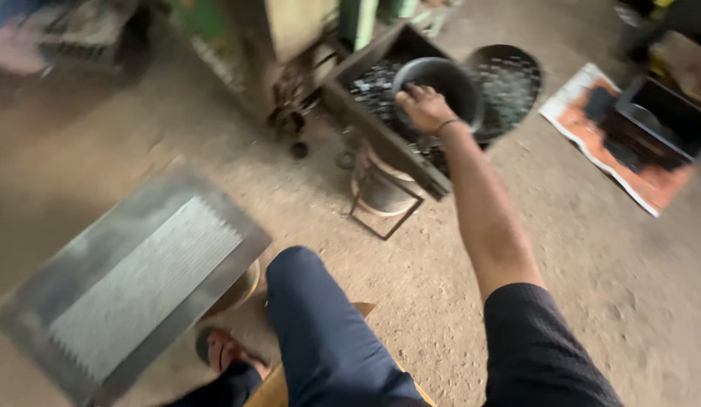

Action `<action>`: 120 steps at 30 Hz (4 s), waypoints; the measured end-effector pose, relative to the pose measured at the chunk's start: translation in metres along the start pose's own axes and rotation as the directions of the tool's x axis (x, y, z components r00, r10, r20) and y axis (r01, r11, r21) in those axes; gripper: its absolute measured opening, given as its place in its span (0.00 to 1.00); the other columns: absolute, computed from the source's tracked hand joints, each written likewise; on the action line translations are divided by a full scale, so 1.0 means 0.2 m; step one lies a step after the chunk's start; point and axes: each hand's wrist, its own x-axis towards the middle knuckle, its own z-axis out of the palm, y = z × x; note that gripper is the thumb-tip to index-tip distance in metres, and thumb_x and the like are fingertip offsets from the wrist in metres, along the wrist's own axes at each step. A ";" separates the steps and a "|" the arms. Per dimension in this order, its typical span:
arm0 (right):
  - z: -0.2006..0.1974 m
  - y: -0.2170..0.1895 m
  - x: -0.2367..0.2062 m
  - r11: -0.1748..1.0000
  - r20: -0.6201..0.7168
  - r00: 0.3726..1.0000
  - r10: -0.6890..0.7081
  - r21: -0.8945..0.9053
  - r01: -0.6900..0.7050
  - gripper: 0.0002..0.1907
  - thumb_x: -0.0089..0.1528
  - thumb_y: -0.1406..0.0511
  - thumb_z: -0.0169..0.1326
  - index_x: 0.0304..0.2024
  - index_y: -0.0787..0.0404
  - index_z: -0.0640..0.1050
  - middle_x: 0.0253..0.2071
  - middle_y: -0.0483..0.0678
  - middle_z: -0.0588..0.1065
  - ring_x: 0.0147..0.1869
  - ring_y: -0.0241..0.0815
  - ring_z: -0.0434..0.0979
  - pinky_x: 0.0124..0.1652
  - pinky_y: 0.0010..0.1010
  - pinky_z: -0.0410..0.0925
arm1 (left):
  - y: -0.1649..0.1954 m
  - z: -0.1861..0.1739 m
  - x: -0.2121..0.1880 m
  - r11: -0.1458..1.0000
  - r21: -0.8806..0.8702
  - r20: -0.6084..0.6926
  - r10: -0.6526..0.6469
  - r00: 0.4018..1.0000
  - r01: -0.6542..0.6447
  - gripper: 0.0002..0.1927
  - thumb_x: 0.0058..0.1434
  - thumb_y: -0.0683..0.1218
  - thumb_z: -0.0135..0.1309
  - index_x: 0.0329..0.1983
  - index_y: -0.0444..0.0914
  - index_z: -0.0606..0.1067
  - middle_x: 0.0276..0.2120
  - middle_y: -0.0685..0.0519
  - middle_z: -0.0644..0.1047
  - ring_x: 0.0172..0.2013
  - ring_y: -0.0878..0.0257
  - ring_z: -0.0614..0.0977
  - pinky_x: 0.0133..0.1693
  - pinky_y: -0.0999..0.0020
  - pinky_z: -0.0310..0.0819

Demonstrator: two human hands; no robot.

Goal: The person sits on a chair with a perforated metal tray on their lap, scoops small metal discs from a nearby container, and places them one by one into the tray holes, filling the grid row by row until the tray surface is fully covered with discs.

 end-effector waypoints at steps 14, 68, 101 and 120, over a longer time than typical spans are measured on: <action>0.18 0.01 -0.04 0.979 0.065 0.996 0.056 -0.197 -0.042 0.36 0.75 0.45 0.31 0.53 0.66 0.80 0.58 0.70 0.74 0.66 0.73 0.68 0.65 0.54 0.60 | 0.48 -0.46 -0.07 0.998 -0.067 -0.280 -0.036 0.959 0.018 0.06 0.67 0.40 0.59 0.46 0.37 0.80 0.41 0.47 0.80 0.43 0.51 0.83 0.45 0.62 0.78; 1.86 -2.35 0.12 0.505 0.243 0.465 -0.851 0.137 0.852 0.21 0.77 0.53 0.54 0.37 0.61 0.78 0.32 0.57 0.76 0.36 0.58 0.76 0.38 0.45 0.69 | -0.44 -0.06 1.12 0.972 -0.203 -0.093 -0.143 0.985 0.122 0.12 0.61 0.48 0.59 0.43 0.36 0.81 0.43 0.42 0.79 0.44 0.42 0.80 0.46 0.50 0.73; 2.23 -2.41 0.04 0.517 0.074 0.522 -0.850 0.308 0.798 0.07 0.65 0.73 0.61 0.46 0.65 0.82 0.46 0.55 0.79 0.50 0.54 0.80 0.48 0.39 0.74 | -0.67 0.33 1.39 0.945 -0.318 0.004 -0.079 0.997 0.076 0.11 0.61 0.43 0.60 0.47 0.39 0.81 0.42 0.43 0.74 0.45 0.45 0.78 0.45 0.51 0.72; 2.20 -2.37 0.11 0.599 0.119 0.597 -0.793 0.327 0.731 0.06 0.63 0.73 0.62 0.43 0.66 0.82 0.44 0.54 0.78 0.42 0.48 0.81 0.37 0.33 0.72 | -0.82 0.36 1.39 0.965 -0.258 0.030 -0.030 0.999 0.037 0.03 0.60 0.39 0.59 0.37 0.37 0.81 0.38 0.45 0.77 0.42 0.44 0.79 0.46 0.52 0.73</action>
